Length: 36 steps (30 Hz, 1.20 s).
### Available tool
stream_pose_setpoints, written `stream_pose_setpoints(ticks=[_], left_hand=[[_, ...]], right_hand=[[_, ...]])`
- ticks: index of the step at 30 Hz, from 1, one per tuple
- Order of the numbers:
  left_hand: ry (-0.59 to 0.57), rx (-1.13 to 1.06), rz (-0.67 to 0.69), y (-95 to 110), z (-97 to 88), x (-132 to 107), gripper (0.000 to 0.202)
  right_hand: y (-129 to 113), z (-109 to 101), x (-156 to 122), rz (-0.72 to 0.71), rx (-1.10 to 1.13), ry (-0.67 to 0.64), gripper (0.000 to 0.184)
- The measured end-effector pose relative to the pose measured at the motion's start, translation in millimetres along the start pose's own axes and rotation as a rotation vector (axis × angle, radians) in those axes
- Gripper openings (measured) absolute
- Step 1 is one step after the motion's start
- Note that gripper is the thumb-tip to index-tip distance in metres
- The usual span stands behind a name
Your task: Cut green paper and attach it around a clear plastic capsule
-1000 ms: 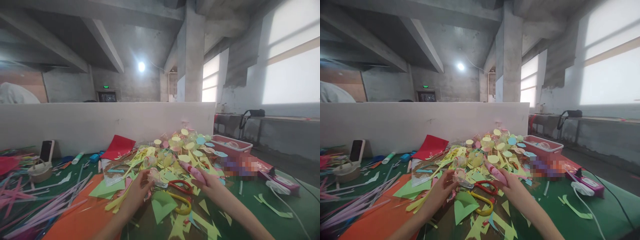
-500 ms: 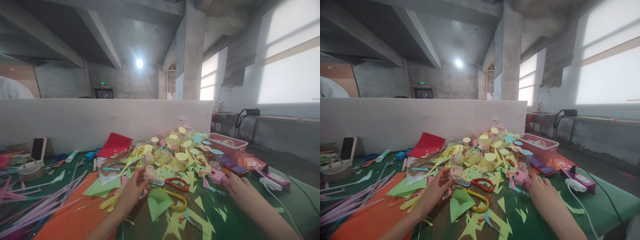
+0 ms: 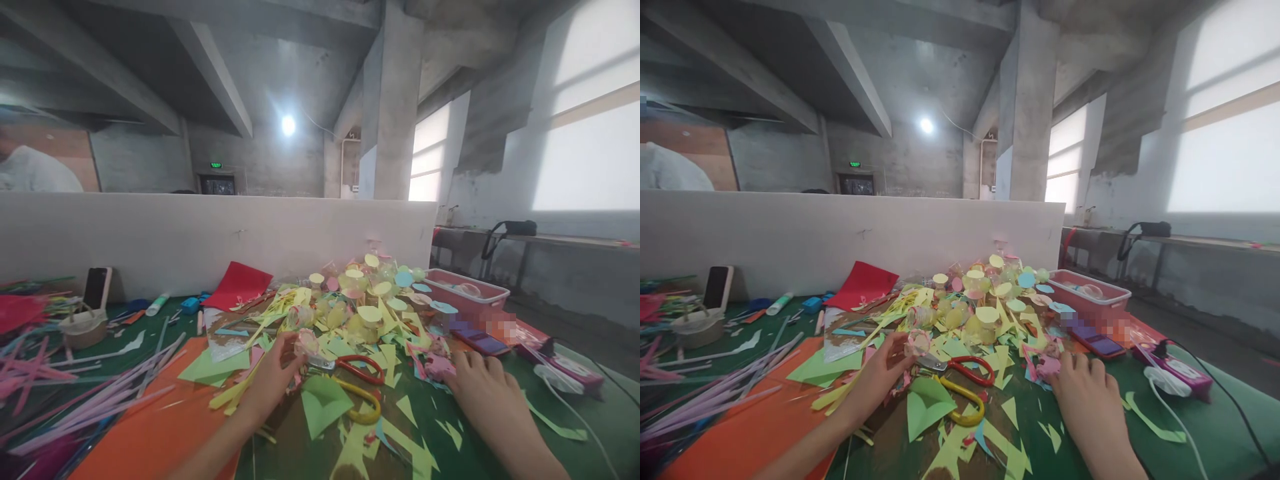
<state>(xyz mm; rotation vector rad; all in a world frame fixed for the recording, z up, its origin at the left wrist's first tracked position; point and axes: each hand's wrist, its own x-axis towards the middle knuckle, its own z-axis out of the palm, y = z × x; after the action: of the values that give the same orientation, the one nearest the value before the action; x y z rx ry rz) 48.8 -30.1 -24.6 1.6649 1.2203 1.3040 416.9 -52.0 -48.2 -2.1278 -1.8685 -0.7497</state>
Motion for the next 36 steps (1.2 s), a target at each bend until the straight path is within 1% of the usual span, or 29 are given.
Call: stream_pose_setpoints(ticks=[2,3,5,6,8,9,10,12,15,17,21,23,25,27,30,33,36], left_hand=[[0.004,-0.003,0.006,-1,-0.2,0,0.037],[0.011,0.0,0.004,-1,-0.2,0,0.037],[0.03,0.01,-0.008,-1,-0.3,0,0.038],[0.036,0.014,-0.014,0,-0.2,0,0.039],[0.042,0.017,-0.016,1,-0.2,0,0.039],[0.045,0.018,-0.015,2,-0.1,0,0.04],[0.047,0.019,-0.015,3,-0.1,-1,0.039],[0.047,0.017,-0.018,4,0.1,-1,0.04],[0.046,0.004,-0.023,6,0.4,-2,0.04],[0.062,-0.006,-0.026,8,0.5,-2,0.041],[0.064,-0.034,-0.037,11,0.2,-3,0.048],[0.057,-0.044,-0.033,11,-0.1,-4,0.048],[0.058,-0.043,-0.027,10,-0.1,-3,0.047],[0.058,-0.016,-0.011,8,0.2,-3,0.045],[0.03,0.047,0.011,6,1.3,-4,0.043],[-0.01,0.09,0.016,8,2.6,-7,0.041],[-0.002,0.13,0.037,9,3.5,-8,0.04]], right_hand=[[-20,-29,2,-0.066,0.122,0.008,0.033],[-32,-45,4,-0.121,0.205,-0.019,0.035],[-63,-73,6,-0.29,0.383,-0.146,0.037],[-78,-85,6,-0.338,0.449,-0.204,0.036],[-109,-99,5,-0.466,0.526,-0.314,0.035],[-121,-101,5,-0.524,0.552,-0.348,0.035],[-132,-101,5,-0.561,0.565,-0.379,0.034],[-147,-94,7,-0.592,0.542,-0.383,0.028],[-151,-82,15,-0.612,0.532,-0.337,0.017],[-145,-80,22,-0.569,0.572,-0.321,0.014],[-132,-86,38,-0.4,0.625,-0.288,0.015],[-134,-87,47,-0.348,0.598,-0.256,0.015],[-142,-85,54,-0.327,0.605,-0.205,0.017],[-153,-82,57,-0.309,0.672,-0.159,0.018],[-167,-75,56,-0.262,0.813,-0.14,0.016],[-171,-71,51,-0.242,0.991,-0.136,0.013],[-169,-72,47,-0.249,1.153,-0.158,0.01]])
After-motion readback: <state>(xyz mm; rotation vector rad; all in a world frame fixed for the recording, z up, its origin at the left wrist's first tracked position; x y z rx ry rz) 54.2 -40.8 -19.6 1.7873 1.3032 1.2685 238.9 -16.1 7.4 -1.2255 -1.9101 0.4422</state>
